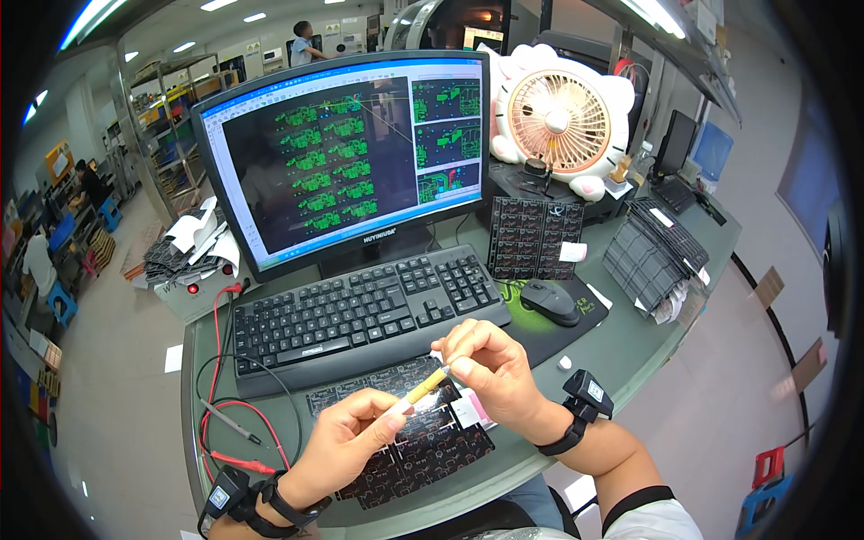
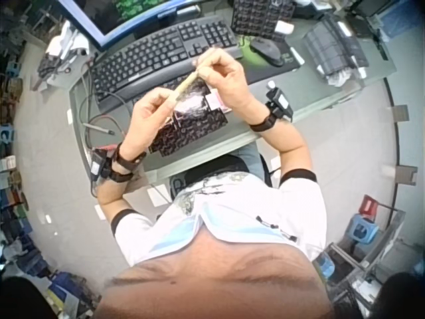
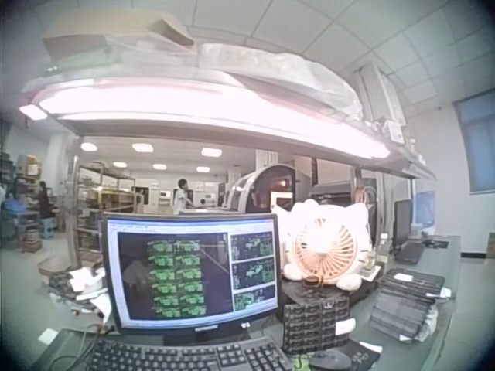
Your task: Inspecting a circuit board using multimeter probes and marking points with a pen.
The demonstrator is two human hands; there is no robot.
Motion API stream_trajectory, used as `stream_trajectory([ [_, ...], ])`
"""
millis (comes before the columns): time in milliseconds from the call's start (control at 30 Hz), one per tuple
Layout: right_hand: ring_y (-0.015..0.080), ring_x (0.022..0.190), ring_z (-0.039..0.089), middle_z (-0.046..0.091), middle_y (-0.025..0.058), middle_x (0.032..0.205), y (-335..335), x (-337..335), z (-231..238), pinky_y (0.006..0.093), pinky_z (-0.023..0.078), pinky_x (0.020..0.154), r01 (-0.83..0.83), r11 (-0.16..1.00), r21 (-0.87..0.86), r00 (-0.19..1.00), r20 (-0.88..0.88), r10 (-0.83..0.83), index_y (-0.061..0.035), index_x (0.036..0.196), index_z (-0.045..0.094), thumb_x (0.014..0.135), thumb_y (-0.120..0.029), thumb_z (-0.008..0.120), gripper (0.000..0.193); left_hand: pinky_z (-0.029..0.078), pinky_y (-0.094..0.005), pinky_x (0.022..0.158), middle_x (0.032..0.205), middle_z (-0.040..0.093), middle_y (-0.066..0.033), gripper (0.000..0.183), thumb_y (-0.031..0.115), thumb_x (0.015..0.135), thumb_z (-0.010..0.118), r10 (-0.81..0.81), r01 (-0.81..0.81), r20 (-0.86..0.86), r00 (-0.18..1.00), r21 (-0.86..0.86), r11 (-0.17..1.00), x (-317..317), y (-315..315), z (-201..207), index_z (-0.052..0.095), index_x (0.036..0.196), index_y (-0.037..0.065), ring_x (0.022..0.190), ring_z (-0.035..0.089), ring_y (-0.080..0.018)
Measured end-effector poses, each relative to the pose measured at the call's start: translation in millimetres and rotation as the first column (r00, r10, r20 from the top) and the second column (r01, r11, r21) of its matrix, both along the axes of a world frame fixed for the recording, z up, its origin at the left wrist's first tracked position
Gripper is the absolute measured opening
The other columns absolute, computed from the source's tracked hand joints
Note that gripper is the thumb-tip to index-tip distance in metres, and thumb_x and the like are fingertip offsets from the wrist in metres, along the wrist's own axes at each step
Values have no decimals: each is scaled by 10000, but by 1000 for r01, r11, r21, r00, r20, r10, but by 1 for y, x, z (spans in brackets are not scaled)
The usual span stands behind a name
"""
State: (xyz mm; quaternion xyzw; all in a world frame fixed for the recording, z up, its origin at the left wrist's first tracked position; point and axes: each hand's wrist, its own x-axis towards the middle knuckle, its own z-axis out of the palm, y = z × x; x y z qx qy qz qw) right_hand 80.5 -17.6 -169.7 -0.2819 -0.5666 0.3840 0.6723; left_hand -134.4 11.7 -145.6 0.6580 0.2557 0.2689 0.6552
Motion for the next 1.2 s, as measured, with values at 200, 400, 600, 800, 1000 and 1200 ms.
stream_trajectory([
  [200, 149, 868, 532, 542, 39, 870, 1, -1, -1, 425, 410, 991, -11, 1000, 9, 1000, 25, 11, -67, 892, 564, 890, -93, 633, 74, 279, -181, 502, 729, 506, 26, 362, 292, 999, 521, -195, 209, 81, 977, -510, 834, -8, 10, 5, 605, 1138, -31, 586, 373, -20],
  [400, 151, 883, 535, 543, 39, 887, -1, -3, -5, 415, 416, 980, -41, 999, 21, 999, -10, 42, -71, 958, 550, 901, -119, 633, 112, 275, -178, 505, 732, 525, 20, 331, 258, 996, 530, 0, -4, 54, 999, 72, 997, 0, 4, -8, 610, 1126, -36, 582, 365, -14],
  [600, 144, 977, 553, 561, 52, 995, -5, -7, -1, 325, 437, 920, -133, 974, -182, 984, -138, 109, -37, 1038, 578, 921, -163, 645, 184, 300, -163, 534, 795, 554, 24, 314, 249, 981, 567, -75, 89, 54, 996, -342, 936, -7, 7, -1, 618, 1177, 10, 624, 411, -4],
  [800, 110, 951, 545, 568, 52, 1017, -1, -1, -5, 265, 445, 845, -232, 964, -129, 970, -109, 219, -18, 1022, 646, 935, -136, 626, 148, 254, -178, 486, 726, 454, 37, 445, 339, 1040, 396, -280, 396, 281, 918, -631, 667, -8, 9, 0, 541, 1249, -26, 547, 292, -25],
  [1000, 156, 972, 553, 567, 71, 994, -5, -2, -4, 310, 444, 872, -241, 965, -101, 967, -105, 231, -18, 984, 652, 921, -134, 641, 133, 266, -189, 482, 703, 449, 34, 409, 348, 1049, 356, -383, 393, 120, 916, -468, 792, -8, 5, -2, 566, 1118, 4, 537, 312, -44],
  [1200, 203, 1028, 564, 560, 81, 983, -10, -8, 1, 364, 442, 932, -108, 986, -128, 993, -61, 101, -27, 971, 645, 913, -125, 644, 113, 292, -194, 477, 678, 511, 13, 385, 358, 1047, 360, -47, 87, -137, 989, 308, 947, 1, -2, -13, 567, 1061, 34, 508, 358, -48],
])
